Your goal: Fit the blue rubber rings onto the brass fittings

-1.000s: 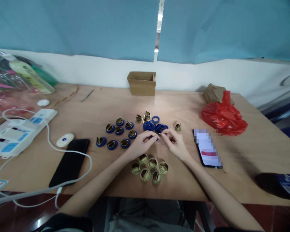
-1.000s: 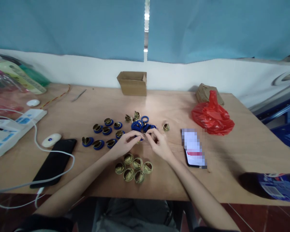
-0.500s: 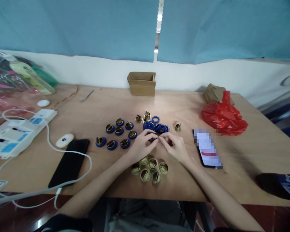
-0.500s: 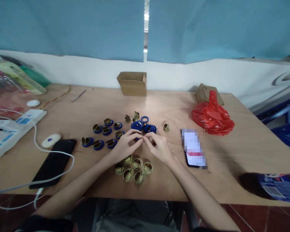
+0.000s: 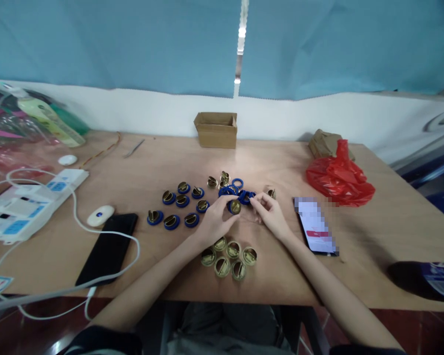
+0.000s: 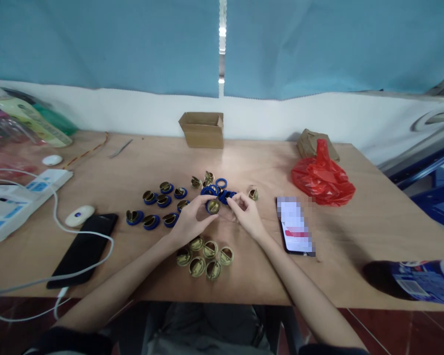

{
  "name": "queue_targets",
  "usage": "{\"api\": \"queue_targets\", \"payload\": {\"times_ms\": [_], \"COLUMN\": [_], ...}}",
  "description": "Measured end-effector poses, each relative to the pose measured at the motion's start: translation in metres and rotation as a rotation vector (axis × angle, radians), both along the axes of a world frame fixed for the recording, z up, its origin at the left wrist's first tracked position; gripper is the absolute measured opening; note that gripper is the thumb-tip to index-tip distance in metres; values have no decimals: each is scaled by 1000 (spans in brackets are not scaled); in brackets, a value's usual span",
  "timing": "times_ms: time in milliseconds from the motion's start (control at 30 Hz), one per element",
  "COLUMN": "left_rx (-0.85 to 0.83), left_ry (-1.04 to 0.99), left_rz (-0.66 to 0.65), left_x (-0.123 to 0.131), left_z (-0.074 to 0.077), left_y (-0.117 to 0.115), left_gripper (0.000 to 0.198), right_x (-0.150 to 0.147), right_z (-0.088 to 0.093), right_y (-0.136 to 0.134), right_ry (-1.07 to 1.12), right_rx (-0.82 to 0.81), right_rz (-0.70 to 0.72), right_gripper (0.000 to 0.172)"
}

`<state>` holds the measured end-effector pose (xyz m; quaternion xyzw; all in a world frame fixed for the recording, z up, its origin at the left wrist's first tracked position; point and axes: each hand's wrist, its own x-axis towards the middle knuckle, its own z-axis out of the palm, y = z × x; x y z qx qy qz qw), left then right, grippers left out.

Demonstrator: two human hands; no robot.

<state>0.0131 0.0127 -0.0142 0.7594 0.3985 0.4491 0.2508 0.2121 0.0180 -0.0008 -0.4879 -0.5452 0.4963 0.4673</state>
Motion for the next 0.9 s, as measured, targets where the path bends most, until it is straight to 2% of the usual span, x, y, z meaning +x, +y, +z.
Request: {"api": "queue_targets", "payload": {"times_ms": [267,567,900], "left_rx": [105,130,97], "left_ry": [42,54,79], "left_rz": [-16,-30,-2], "left_x": [0,1,0], "left_z": [1,1,-1], "left_y": [-4,-6,-6], "left_gripper": [45,45,47], "right_x": [-1,0,-2], "right_z": [-3,-3,-7], "right_y": [0,1,2], "right_ry": [169,218,172], "right_rx": [-96,-142,-144], "right_rz": [120,99,113], "right_gripper": [41,43,43]}}
